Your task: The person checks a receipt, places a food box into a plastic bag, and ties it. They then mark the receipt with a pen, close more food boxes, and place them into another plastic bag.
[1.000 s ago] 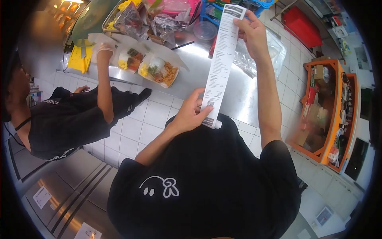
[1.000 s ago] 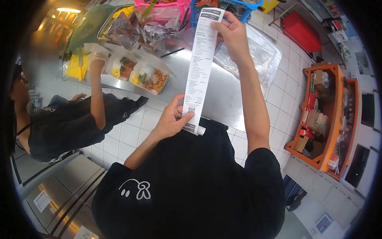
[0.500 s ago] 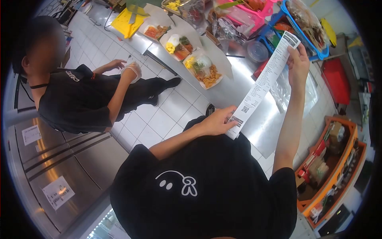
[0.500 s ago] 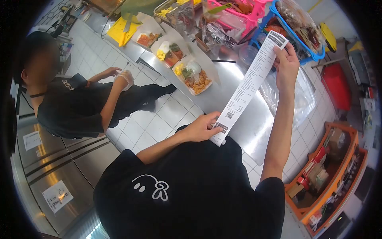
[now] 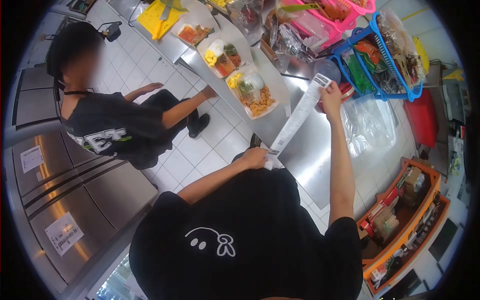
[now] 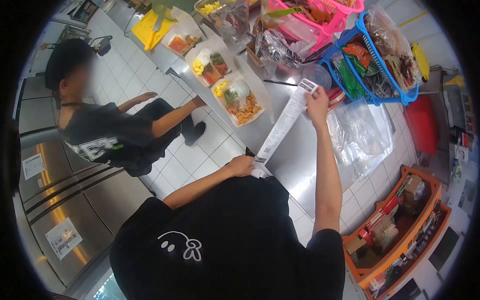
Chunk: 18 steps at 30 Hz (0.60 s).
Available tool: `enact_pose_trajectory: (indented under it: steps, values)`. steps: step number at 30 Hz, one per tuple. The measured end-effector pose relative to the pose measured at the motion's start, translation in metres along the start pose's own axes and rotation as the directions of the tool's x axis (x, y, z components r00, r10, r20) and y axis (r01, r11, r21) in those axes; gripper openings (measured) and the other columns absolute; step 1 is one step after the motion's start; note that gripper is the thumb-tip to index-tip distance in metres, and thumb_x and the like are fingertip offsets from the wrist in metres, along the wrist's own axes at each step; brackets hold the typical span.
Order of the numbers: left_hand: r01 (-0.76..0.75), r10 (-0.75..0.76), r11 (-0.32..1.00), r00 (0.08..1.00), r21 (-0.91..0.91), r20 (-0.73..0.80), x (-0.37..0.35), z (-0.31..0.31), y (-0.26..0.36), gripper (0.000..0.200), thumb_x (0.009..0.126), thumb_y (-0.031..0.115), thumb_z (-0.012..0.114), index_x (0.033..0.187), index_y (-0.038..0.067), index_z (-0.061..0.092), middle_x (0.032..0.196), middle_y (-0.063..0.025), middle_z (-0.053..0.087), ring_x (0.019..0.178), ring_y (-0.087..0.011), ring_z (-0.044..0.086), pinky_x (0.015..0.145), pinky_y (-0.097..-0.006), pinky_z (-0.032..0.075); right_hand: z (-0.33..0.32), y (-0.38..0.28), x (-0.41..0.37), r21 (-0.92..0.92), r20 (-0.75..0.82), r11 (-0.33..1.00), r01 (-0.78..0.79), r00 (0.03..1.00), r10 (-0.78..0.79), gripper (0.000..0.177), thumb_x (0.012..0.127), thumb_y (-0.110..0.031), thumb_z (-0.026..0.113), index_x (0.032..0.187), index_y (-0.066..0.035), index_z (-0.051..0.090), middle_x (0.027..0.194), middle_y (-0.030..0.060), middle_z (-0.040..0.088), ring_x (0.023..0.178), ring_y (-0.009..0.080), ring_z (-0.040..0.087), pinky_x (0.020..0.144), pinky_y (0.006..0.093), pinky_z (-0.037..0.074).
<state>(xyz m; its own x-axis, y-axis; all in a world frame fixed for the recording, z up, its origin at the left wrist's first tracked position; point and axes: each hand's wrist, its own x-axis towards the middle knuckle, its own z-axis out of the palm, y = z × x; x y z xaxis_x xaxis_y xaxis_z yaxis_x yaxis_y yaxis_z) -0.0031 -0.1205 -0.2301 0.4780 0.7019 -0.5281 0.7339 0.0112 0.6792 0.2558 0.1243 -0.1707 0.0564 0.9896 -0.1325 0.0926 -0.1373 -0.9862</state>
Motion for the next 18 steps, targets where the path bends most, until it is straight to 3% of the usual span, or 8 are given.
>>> enact_pose_trajectory:
  steps: [4,6,10,11,13,15,17,18]
  values:
    - [0.154,-0.150,0.982,0.988,-0.109,0.045,-0.006,0.023,-0.021,0.027,0.090,0.023,0.062,0.097,-0.002,0.069,0.098,-0.0246,0.071,0.097,-0.0426,0.067,0.088,-0.0506,0.053,0.016,0.036,-0.010,-0.149,0.056,0.988,-0.028,0.998,0.037,0.031,0.087,0.001,0.061,0.117,0.002,0.056,0.100,0.0132,0.071,0.090,0.0182,0.069,0.078,0.0313,0.053]
    - [0.198,-0.195,0.974,0.980,-0.114,0.038,-0.001,0.030,-0.031,0.025,0.088,0.021,0.063,0.097,-0.002,0.069,0.100,-0.0245,0.070,0.097,-0.0422,0.067,0.086,-0.0529,0.053,0.024,0.045,-0.013,-0.503,0.064,0.860,0.086,0.996,-0.062,0.039,0.083,0.000,0.060,0.121,0.002,0.051,0.093,0.0188,0.070,0.087,0.0310,0.070,0.081,0.0405,0.052]
    - [0.324,-0.258,0.880,0.940,0.348,-0.221,-0.019,0.000,0.022,0.027,0.090,0.022,0.060,0.099,-0.002,0.067,0.103,-0.0204,0.066,0.098,-0.0407,0.064,0.085,-0.0497,0.052,0.031,0.033,-0.023,-0.570,0.052,0.821,0.032,0.999,-0.003,0.047,0.081,0.000,0.058,0.126,0.000,0.046,0.097,0.0265,0.066,0.093,0.0431,0.067,0.088,0.0486,0.049]
    - [0.295,-0.258,0.918,0.952,0.264,-0.166,-0.021,-0.026,0.047,0.024,0.091,0.018,0.058,0.101,-0.002,0.066,0.103,-0.0187,0.066,0.098,-0.0391,0.064,0.084,-0.0494,0.053,0.033,0.034,-0.020,-0.599,0.066,0.789,0.136,0.990,-0.121,0.048,0.081,0.001,0.058,0.127,-0.001,0.044,0.102,0.0297,0.064,0.098,0.0455,0.064,0.089,0.0503,0.048]
    - [0.000,0.006,0.999,0.982,0.033,-0.190,-0.012,-0.048,0.069,0.027,0.091,0.019,0.059,0.109,-0.001,0.062,0.111,-0.0163,0.064,0.104,-0.0361,0.062,0.089,-0.0478,0.051,0.034,0.041,-0.016,-0.617,0.089,0.755,0.221,0.973,-0.212,0.050,0.080,0.000,0.059,0.128,-0.001,0.044,0.115,0.0345,0.057,0.106,0.0484,0.060,0.090,0.0525,0.047]
    - [-0.381,0.385,0.921,0.867,0.077,-0.315,0.017,-0.053,0.075,0.040,0.092,0.021,0.060,0.126,0.001,0.056,0.134,-0.0162,0.054,0.123,-0.0346,0.052,0.100,-0.0528,0.044,0.034,0.040,-0.013,-0.664,0.112,0.712,0.230,0.971,-0.209,0.050,0.080,0.000,0.060,0.127,0.000,0.044,0.115,0.0332,0.056,0.106,0.0489,0.059,0.090,0.0523,0.048]
    - [-0.277,0.466,0.828,0.823,0.488,-0.324,0.040,-0.046,0.074,0.055,0.093,0.025,0.061,0.143,0.004,0.046,0.155,-0.0126,0.036,0.140,-0.0334,0.035,0.110,-0.0593,0.032,0.036,0.036,-0.016,-0.762,0.142,0.616,0.199,0.980,-0.141,0.052,0.078,0.000,0.064,0.126,0.001,0.045,0.118,0.0290,0.050,0.105,0.0493,0.058,0.089,0.0522,0.051]
    - [-0.270,0.465,0.829,0.820,0.491,-0.334,0.048,-0.043,0.066,0.055,0.093,0.025,0.061,0.143,0.004,0.046,0.155,-0.0126,0.036,0.140,-0.0334,0.035,0.110,-0.0593,0.032,0.039,0.030,-0.015,-0.760,0.150,0.614,0.211,0.977,-0.150,0.052,0.078,0.000,0.064,0.126,0.001,0.045,0.118,0.0290,0.050,0.105,0.0493,0.058,0.089,0.0522,0.051]
